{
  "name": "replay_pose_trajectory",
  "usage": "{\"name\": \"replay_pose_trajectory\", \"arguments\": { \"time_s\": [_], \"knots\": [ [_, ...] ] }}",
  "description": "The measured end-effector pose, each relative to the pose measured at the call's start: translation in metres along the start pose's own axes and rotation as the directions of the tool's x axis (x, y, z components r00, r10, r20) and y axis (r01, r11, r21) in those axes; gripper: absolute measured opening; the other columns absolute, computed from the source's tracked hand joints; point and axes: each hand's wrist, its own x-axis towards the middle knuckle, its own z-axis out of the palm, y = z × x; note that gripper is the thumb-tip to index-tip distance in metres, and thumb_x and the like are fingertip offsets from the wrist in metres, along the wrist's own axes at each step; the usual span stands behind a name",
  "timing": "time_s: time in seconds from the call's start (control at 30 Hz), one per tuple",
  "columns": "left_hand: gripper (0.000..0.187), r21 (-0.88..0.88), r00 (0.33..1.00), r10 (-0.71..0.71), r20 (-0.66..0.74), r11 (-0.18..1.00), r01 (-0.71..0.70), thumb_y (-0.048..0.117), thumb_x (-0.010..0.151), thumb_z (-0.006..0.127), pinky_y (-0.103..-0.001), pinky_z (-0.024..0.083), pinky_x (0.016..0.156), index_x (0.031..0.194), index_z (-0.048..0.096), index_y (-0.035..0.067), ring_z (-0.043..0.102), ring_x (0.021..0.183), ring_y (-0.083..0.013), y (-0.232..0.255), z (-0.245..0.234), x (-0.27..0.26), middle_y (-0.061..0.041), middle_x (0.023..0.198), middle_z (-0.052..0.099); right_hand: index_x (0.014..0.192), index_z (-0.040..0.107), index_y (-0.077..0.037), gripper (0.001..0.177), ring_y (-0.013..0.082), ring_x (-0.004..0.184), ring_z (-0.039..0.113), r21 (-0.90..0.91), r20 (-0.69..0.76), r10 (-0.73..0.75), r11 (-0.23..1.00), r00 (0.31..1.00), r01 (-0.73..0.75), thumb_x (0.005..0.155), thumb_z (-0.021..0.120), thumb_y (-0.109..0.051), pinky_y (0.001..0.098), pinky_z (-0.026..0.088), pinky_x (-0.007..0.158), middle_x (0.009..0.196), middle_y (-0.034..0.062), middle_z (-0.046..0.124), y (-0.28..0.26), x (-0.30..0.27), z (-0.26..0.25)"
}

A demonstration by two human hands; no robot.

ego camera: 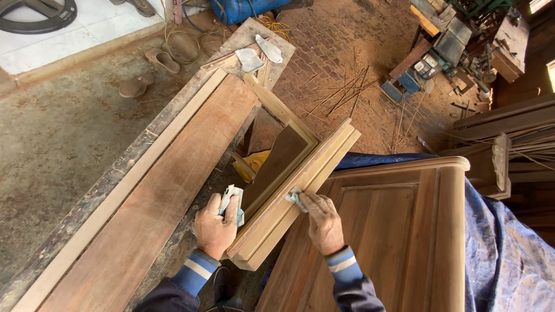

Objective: Sanding the surface of a wooden furniture component, likely part of a bed or cabinet, using sandpaper pieces.

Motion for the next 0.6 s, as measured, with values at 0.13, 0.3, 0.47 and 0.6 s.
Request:
{"name": "replay_pose_trajectory", "arguments": {
  "time_s": [0.13, 0.3, 0.47, 0.6],
  "knots": [
    [0.033, 0.007, 0.996, 0.091, -0.026, 0.996, -0.091, 0.032, 0.096, 0.067, -0.044, 0.051, 0.051, 0.078, 0.054, 0.007, 0.068, 0.058, -0.0328, -0.008, 0.002, 0.000, -0.013, 0.066, 0.067, 0.125, 0.069, 0.000, 0.027, 0.0250, 0.101, 0.071, 0.703, 0.078, 0.375, 0.637, 0.924, -0.317, 0.105, 0.052, -0.004, 0.0358, 0.058, 0.087, 0.118, 0.0147, 0.074, 0.033, -0.014, 0.012],
    [0.033, -0.017, 0.992, 0.123, -0.030, 0.992, -0.124, 0.030, 0.097, 0.067, -0.043, 0.051, 0.052, 0.079, 0.054, 0.006, 0.068, 0.059, -0.0338, -0.007, 0.002, 0.001, -0.014, 0.067, 0.066, 0.122, 0.067, 0.001, 0.026, 0.0214, 0.079, 0.071, 0.856, 0.507, 0.539, -0.226, 0.673, -0.464, 0.105, 0.052, -0.011, 0.0342, 0.057, 0.068, 0.101, 0.0152, 0.075, 0.032, -0.018, 0.015],
    [0.033, -0.020, 0.994, 0.110, -0.016, 0.994, -0.110, 0.030, 0.096, 0.067, -0.044, 0.052, 0.052, 0.078, 0.055, 0.006, 0.068, 0.058, -0.0339, -0.012, 0.005, 0.001, -0.014, 0.066, 0.066, 0.123, 0.065, 0.002, 0.025, 0.0199, 0.081, 0.070, 0.822, 0.570, 0.435, -0.309, 0.698, -0.478, 0.106, 0.056, -0.014, 0.0338, 0.059, 0.072, 0.099, 0.0115, 0.073, 0.023, -0.012, 0.010],
    [0.032, -0.020, 0.997, 0.078, -0.021, 0.997, -0.079, 0.031, 0.095, 0.067, -0.043, 0.052, 0.052, 0.078, 0.055, 0.007, 0.069, 0.058, -0.0338, -0.008, 0.003, 0.001, -0.014, 0.066, 0.068, 0.124, 0.065, 0.001, 0.025, 0.0210, 0.083, 0.072, 0.804, 0.595, 0.390, -0.274, 0.703, -0.528, 0.102, 0.058, -0.011, 0.0328, 0.058, 0.070, 0.098, 0.0116, 0.075, 0.012, -0.001, -0.004]
  ]
}}
